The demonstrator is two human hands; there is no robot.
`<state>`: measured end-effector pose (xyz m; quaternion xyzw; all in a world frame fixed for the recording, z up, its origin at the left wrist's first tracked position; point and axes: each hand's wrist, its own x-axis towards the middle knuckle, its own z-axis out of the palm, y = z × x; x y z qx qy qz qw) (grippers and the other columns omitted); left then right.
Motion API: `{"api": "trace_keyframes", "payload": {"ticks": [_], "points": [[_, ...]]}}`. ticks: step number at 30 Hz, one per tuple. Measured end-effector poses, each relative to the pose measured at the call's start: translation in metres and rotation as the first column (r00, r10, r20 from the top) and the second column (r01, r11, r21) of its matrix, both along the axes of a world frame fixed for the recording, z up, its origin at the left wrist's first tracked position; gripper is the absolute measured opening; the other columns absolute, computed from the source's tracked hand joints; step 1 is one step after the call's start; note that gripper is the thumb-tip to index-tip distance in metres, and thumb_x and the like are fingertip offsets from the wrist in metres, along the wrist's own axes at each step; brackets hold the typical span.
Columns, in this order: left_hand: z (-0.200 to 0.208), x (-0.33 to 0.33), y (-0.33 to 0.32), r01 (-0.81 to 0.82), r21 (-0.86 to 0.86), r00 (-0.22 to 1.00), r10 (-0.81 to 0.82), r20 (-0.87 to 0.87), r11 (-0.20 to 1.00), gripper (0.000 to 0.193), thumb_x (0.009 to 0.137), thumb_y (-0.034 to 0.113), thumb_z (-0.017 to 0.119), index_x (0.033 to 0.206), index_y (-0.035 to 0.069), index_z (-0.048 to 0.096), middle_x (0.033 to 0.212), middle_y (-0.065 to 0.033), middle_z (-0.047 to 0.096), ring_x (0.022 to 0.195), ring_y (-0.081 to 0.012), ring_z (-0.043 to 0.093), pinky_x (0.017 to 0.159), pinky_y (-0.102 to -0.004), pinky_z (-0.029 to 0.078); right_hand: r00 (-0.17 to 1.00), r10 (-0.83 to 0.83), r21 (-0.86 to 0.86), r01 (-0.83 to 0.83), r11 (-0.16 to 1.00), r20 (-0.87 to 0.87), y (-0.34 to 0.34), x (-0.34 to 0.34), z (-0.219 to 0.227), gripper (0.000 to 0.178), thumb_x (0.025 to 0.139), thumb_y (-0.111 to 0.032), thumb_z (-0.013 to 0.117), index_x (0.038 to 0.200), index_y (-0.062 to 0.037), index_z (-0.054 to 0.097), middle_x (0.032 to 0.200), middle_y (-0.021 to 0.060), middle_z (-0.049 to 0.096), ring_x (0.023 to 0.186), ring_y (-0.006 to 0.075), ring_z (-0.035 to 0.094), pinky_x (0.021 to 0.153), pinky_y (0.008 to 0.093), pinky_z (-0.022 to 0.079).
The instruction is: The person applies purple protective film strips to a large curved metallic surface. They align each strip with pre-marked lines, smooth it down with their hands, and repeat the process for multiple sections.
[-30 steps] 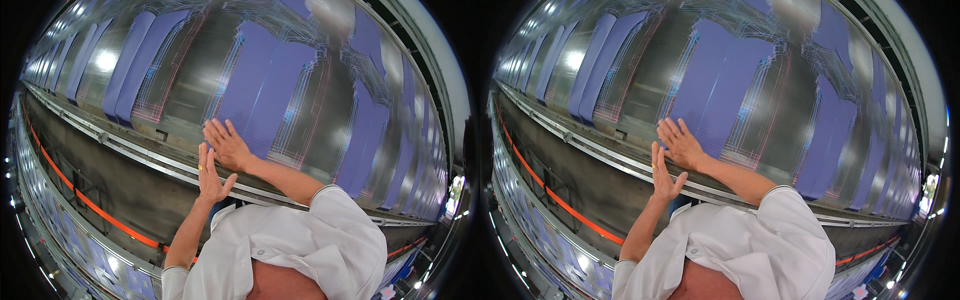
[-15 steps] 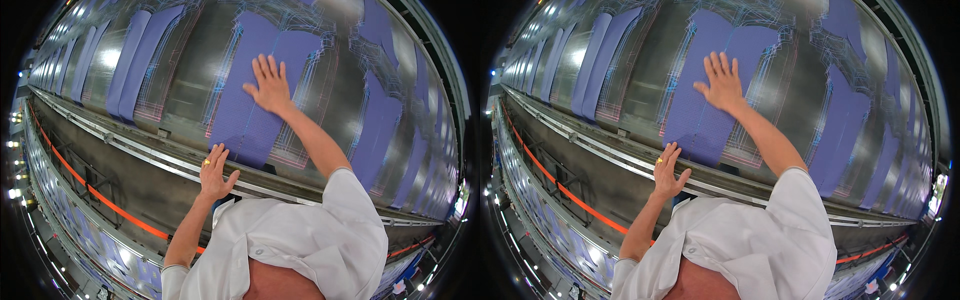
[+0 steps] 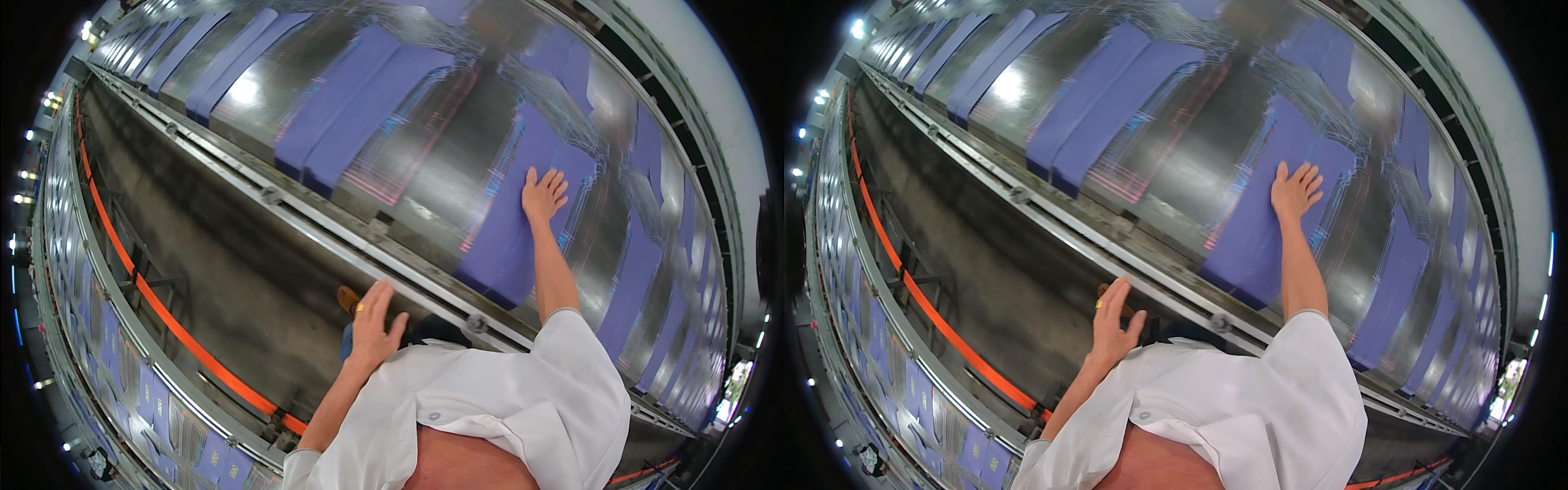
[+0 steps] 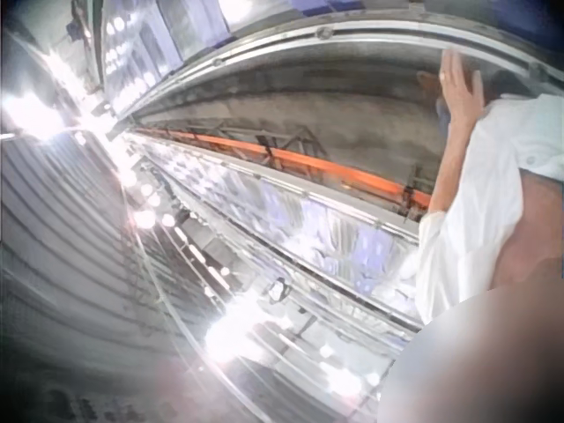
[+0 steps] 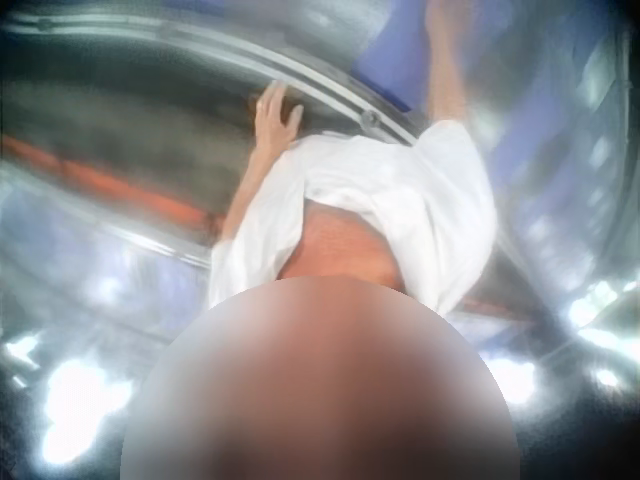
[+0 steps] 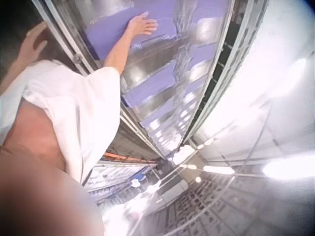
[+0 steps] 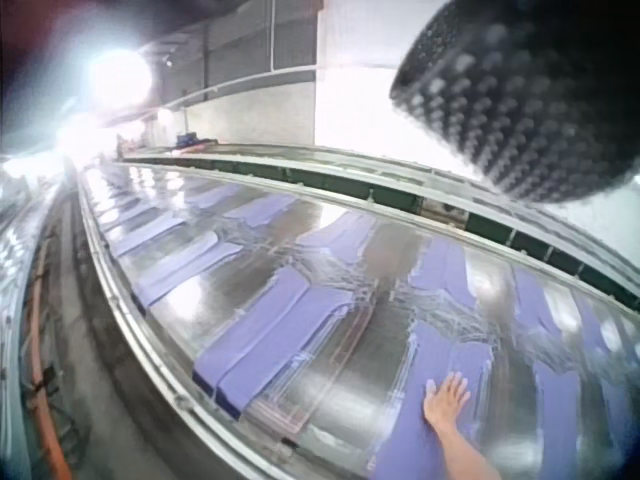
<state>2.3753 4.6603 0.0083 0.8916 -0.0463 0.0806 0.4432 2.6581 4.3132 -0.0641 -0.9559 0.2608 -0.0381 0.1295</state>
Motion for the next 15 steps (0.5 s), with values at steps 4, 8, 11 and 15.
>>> {"api": "trace_keyframes", "payload": {"ticks": [4, 8, 11, 15], "points": [[-0.023, -0.04, 0.104, -0.246, 0.015, 0.962, 0.247, -0.114, 0.969, 0.057, 0.085, 0.012, 0.072, 0.137, 0.001, 0.05, 0.134, -0.0205, 0.057, 0.125, -0.0392, 0.053, 0.105, -0.0444, 0.043, 0.985, 0.138, -0.01, -0.14, 0.99, -0.107, 0.093, -0.049, -0.002, 0.077, 0.101, -0.055, 0.03, 0.155, 0.0002, 0.023, 0.164, 0.02, 0.015, 0.152, 0.0392, 0.008, 0.121, 0.0551, 0.005], [-0.02, -0.042, 0.183, -0.299, 0.127, 0.944, 0.313, -0.108, 0.946, 0.06, 0.086, 0.011, 0.07, 0.14, 0.001, 0.046, 0.136, -0.0209, 0.054, 0.125, -0.0402, 0.051, 0.104, -0.0455, 0.043, 0.902, 0.429, 0.021, -0.428, 0.903, -0.053, 0.218, -0.044, 0.021, 0.071, 0.102, -0.051, 0.032, 0.155, -0.0037, 0.027, 0.164, 0.0181, 0.017, 0.151, 0.0393, 0.01, 0.121, 0.0557, 0.007], [-0.003, -0.005, 0.215, -0.255, 0.178, 0.963, 0.267, -0.047, 0.95, 0.061, 0.087, 0.011, 0.069, 0.142, 0.002, 0.045, 0.138, -0.0204, 0.052, 0.126, -0.0396, 0.05, 0.103, -0.0454, 0.044, 0.769, 0.638, 0.064, -0.639, 0.767, 0.033, 0.305, -0.018, 0.03, 0.07, 0.103, -0.051, 0.032, 0.156, -0.0061, 0.026, 0.164, 0.0164, 0.017, 0.152, 0.0386, 0.008, 0.121, 0.0548, 0.006], [0.01, 0.063, 0.231, -0.159, 0.179, 0.987, 0.149, 0.065, 0.971, 0.062, 0.086, 0.01, 0.07, 0.141, 0.002, 0.045, 0.14, -0.0194, 0.05, 0.126, -0.0387, 0.05, 0.103, -0.0454, 0.043, 0.615, 0.785, 0.078, -0.789, 0.61, 0.077, 0.382, 0.018, 0.021, 0.069, 0.102, -0.055, 0.031, 0.156, -0.013, 0.027, 0.164, 0.0133, 0.018, 0.152, 0.0374, 0.007, 0.122, 0.055, 0.004]]}}
